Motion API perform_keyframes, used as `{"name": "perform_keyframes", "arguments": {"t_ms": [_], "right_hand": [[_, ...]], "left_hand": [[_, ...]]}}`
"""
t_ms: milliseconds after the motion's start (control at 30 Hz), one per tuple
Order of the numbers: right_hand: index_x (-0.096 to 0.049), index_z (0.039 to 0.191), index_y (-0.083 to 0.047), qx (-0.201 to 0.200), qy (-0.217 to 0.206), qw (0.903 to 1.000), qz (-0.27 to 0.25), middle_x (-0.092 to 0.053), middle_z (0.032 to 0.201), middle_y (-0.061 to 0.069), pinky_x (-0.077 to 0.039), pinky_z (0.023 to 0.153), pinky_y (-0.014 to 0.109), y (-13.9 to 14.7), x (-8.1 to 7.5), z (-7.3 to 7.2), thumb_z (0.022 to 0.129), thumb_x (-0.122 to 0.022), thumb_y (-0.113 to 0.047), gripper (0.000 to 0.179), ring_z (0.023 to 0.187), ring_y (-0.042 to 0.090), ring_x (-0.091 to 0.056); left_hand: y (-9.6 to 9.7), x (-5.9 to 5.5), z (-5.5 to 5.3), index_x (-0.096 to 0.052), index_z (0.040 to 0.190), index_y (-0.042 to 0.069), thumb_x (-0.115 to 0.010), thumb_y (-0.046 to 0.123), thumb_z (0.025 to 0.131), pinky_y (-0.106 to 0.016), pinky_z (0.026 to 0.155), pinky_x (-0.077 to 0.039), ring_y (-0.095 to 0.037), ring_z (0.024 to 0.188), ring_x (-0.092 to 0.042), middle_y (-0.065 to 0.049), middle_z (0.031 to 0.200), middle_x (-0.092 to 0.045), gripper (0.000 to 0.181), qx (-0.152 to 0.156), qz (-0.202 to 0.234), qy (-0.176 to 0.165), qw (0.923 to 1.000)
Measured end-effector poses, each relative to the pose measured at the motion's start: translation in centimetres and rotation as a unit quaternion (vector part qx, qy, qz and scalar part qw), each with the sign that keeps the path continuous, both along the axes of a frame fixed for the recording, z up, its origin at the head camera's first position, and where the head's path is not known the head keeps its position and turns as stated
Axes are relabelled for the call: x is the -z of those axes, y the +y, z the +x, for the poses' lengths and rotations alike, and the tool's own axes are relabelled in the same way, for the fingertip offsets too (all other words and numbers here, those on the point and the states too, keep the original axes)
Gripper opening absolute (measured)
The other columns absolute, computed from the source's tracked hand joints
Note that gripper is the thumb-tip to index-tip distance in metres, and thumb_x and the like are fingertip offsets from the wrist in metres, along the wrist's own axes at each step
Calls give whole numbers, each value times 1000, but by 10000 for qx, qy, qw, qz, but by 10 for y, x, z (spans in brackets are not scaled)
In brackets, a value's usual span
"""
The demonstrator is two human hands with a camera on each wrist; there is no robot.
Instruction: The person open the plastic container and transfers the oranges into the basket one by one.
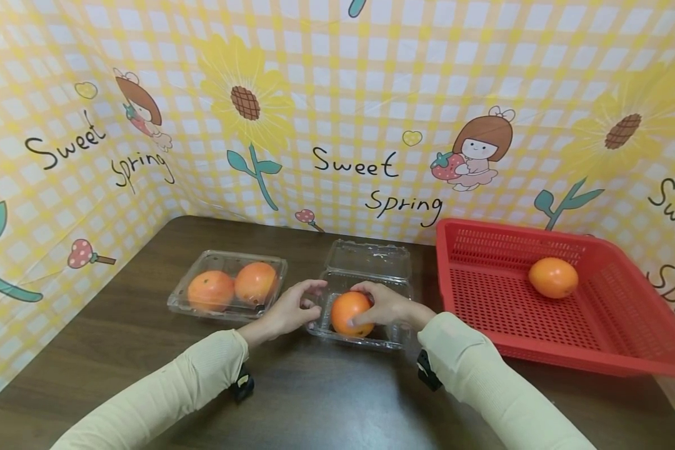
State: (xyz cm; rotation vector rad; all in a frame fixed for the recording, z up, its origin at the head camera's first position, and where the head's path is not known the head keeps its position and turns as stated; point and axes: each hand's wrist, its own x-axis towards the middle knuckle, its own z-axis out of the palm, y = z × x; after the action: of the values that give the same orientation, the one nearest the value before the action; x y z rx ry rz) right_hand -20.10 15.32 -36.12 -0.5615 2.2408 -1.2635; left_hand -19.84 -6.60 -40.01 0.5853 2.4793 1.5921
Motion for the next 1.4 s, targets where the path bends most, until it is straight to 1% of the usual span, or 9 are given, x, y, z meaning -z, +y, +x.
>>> {"name": "perform_keyframes", "arguments": {"t_ms": [267,467,600,800,1000,1167,1233,1333,1400], "right_hand": [[-40,124,5,2,180,9998,15,-47,113,16,-45,80,38,0,0,0,73,-70,-11,61,97,28,-48],[-42,121,4,188,411,9989,121,-49,108,13,-46,78,35,0,2,2,70,-72,-14,61,91,24,-50],[-43,121,4,284,441,9985,174,-50,108,12,-46,79,36,0,1,4,70,-73,-14,62,91,24,-50],[-42,121,4,243,462,9986,107,-50,107,12,-46,78,35,0,0,5,70,-72,-14,61,91,24,-50],[-41,122,4,223,539,9983,49,-49,109,14,-46,78,36,1,-7,6,70,-72,-13,62,93,26,-49],[-40,124,4,247,659,9975,113,-49,111,15,-45,80,37,4,-15,8,71,-72,-14,64,94,26,-49],[-40,124,3,256,757,9967,151,-49,111,15,-45,80,37,5,-18,8,72,-72,-15,64,95,26,-48],[-41,123,2,294,897,9954,142,-49,111,13,-46,80,37,7,-23,9,72,-72,-16,63,96,26,-48],[-41,124,1,314,919,9952,96,-48,112,13,-46,79,37,8,-27,10,72,-72,-16,63,98,27,-48]], "left_hand": [[1,-1,0,-43,123,-5,-53,-8,71,-25,48,-48,-15,66,-54,-24,108,-45,53,65,-23,32,10000],[2,-2,0,-43,124,-5,-53,-7,72,-25,48,-48,-14,66,-54,-23,108,-45,53,87,-104,15,9999],[3,-3,0,-43,123,-5,-53,-7,72,-25,48,-48,-14,65,-53,-23,107,-45,53,125,-116,13,9999],[3,-3,-1,-43,123,-6,-53,-7,72,-25,49,-48,-14,65,-54,-23,108,-45,52,154,-158,15,9998],[2,-6,-1,-43,123,-6,-54,-7,73,-24,51,-49,-15,68,-55,-23,107,-46,51,164,-308,28,9994],[1,-8,-2,-44,122,-5,-56,-6,73,-22,51,-48,-15,68,-56,-22,106,-47,50,157,-561,109,9982],[1,-9,-2,-44,122,-5,-56,-6,73,-22,49,-48,-14,68,-56,-23,107,-46,50,167,-591,94,9981],[1,-9,-2,-43,122,-7,-56,-7,73,-23,47,-48,-14,65,-56,-23,107,-46,51,204,-532,57,9984],[1,-9,-2,-42,122,-8,-55,-8,73,-24,45,-48,-13,63,-55,-24,107,-45,51,240,-469,31,9986]]}}
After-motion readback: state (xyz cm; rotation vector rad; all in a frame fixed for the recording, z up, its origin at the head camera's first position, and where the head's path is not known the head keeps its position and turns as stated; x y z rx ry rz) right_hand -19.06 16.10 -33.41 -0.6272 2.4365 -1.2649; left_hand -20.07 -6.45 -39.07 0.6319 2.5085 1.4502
